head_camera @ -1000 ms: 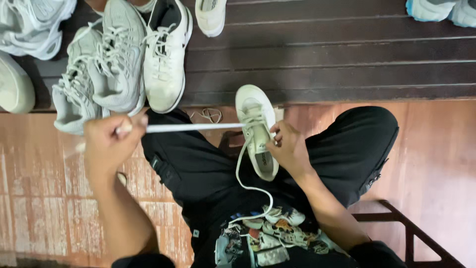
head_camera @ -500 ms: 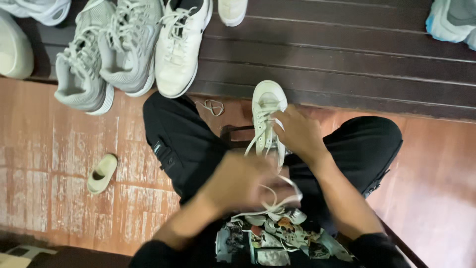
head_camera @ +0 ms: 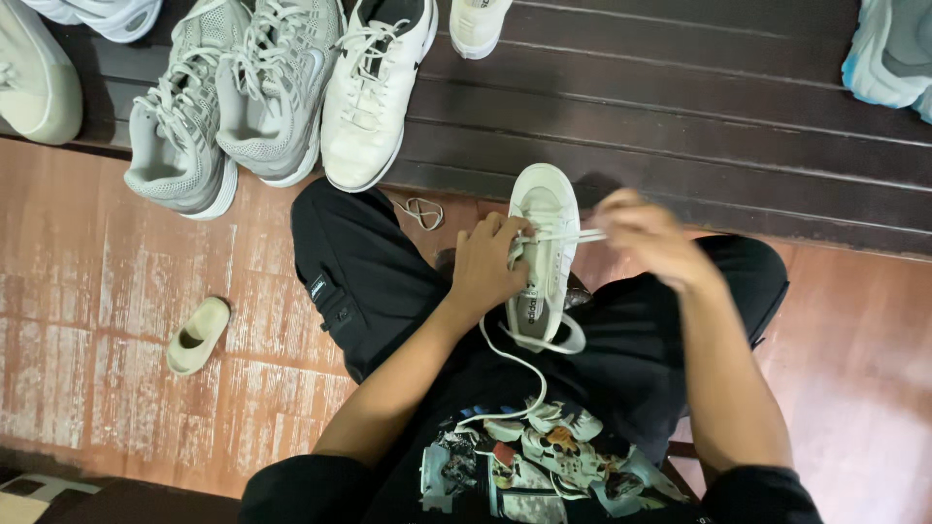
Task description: The person sits cross-legged and laces a white sneaker by hand, threading the laces through the eyelets and tying them. The person then repeats the process on the second shoe.
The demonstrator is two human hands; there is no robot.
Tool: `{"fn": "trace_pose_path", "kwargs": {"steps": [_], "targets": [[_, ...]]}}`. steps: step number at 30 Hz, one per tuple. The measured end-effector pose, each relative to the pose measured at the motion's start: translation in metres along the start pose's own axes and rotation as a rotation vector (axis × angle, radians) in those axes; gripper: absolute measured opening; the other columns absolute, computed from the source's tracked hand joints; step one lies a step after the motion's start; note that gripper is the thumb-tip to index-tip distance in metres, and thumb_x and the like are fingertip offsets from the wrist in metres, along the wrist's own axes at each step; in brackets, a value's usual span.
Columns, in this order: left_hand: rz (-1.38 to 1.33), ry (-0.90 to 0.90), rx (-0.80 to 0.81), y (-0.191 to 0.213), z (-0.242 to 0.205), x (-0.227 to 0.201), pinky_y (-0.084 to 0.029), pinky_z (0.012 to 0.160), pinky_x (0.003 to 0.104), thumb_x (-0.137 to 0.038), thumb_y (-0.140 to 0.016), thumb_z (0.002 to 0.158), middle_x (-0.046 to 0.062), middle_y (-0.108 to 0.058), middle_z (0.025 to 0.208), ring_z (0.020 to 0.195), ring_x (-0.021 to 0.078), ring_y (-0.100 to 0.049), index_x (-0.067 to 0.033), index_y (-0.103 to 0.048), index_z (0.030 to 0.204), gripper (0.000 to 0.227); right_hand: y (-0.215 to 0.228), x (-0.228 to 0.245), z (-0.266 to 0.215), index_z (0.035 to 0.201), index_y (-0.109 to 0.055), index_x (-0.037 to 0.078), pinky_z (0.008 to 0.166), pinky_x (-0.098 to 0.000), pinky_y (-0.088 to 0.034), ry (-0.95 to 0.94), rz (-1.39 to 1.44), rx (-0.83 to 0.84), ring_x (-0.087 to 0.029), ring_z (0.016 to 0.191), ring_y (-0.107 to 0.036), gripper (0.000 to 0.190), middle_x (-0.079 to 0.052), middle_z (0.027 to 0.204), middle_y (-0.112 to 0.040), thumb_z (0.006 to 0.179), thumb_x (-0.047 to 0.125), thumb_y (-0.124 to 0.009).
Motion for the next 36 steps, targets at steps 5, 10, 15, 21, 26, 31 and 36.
{"fn": "trace_pose_path", "kwargs": {"steps": [5, 10, 15, 21, 26, 31, 36], "targets": [[0.049, -0.039, -0.052, -0.003, 0.001, -0.004, -0.039, 0.079, 0.047, -0.017, -0.067, 0.068, 0.001, -0.060, 0.099, 0.089, 0.0295, -0.064, -0.0218, -0.068, 0.115, 0.047, 0.106, 0.003, -0.062, 0.075, -0.052, 0.014, 0.073, -0.0280, -0.042, 0.182, 0.436, -0.534, -0.012, 0.069, -0.050, 0.032, -0.002, 0.074, -0.047, 0.104, 0.015, -0.065], [0.127, -0.041, -0.031, -0.010, 0.002, -0.004, -0.038, 0.079, 0.049, -0.014, -0.065, 0.068, 0.000, -0.064, 0.104, 0.094, 0.0297, -0.065, -0.0225, -0.065, 0.113, 0.045, 0.221, -0.044, -0.098, 0.078, -0.044, 0.022, 0.055, -0.0147, -0.026, 0.321, 1.130, -0.632, 0.001, 0.060, -0.024, 0.045, 0.012, 0.071, -0.034, 0.113, 0.008, -0.069], [0.309, -0.328, -0.211, -0.010, 0.003, -0.030, -0.050, 0.094, 0.046, -0.017, -0.065, 0.084, 0.010, -0.073, 0.085, 0.077, 0.0288, -0.068, -0.0074, -0.078, 0.101, 0.024, 0.164, 0.084, -0.079, 0.155, -0.036, 0.002, 0.107, -0.0437, -0.038, 0.123, -0.417, -0.777, -0.029, 0.120, -0.049, 0.044, -0.014, 0.133, -0.051, 0.125, 0.030, -0.051], [0.572, -0.257, 0.242, -0.032, 0.039, -0.051, -0.042, 0.114, 0.055, 0.000, -0.068, 0.092, 0.000, -0.055, 0.060, 0.058, 0.0239, -0.066, -0.0138, -0.068, 0.068, 0.027, -0.016, 0.031, -0.043, 0.134, -0.065, 0.016, 0.088, -0.0407, -0.062, -0.213, -0.379, -0.392, -0.029, 0.105, -0.077, 0.059, -0.006, 0.110, -0.079, 0.077, -0.001, -0.069], [0.881, -0.271, 0.431, -0.061, 0.047, -0.049, -0.044, 0.110, 0.063, 0.000, -0.066, 0.095, -0.001, -0.058, 0.065, 0.065, 0.0216, -0.063, -0.0168, -0.064, 0.067, 0.033, -0.071, -0.037, -0.019, 0.126, -0.062, 0.025, 0.085, -0.0345, -0.064, -0.306, -0.297, -0.486, -0.019, 0.096, -0.080, 0.056, 0.000, 0.101, -0.078, 0.080, 0.044, -0.089], [0.726, -0.325, 0.556, -0.047, 0.051, -0.037, -0.051, 0.095, 0.057, -0.021, -0.063, 0.099, 0.016, -0.069, 0.092, 0.080, 0.0307, -0.072, -0.0077, -0.075, 0.092, 0.019, -0.080, -0.016, -0.026, 0.143, -0.053, 0.022, 0.081, -0.0439, -0.065, -0.128, -0.405, -0.573, -0.029, 0.093, -0.080, 0.059, -0.009, 0.098, -0.074, 0.090, 0.032, -0.078], [-0.042, -0.070, 0.724, 0.027, 0.037, -0.031, -0.045, 0.111, 0.064, -0.044, -0.049, 0.103, 0.037, -0.069, 0.120, 0.117, 0.0616, -0.065, 0.0075, -0.077, 0.107, 0.058, -0.075, -0.023, -0.016, 0.129, -0.065, 0.031, 0.079, -0.0446, -0.065, -0.141, -0.346, -0.587, -0.026, 0.084, -0.080, 0.044, -0.004, 0.090, -0.070, 0.086, 0.025, -0.074]]}}
Point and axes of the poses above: each hand's wrist, its own z-axis towards the middle knuckle, its own y-axis out of the back of the hand, x = y × z, the point moved 7 cm from there along z, towards the middle knuckle
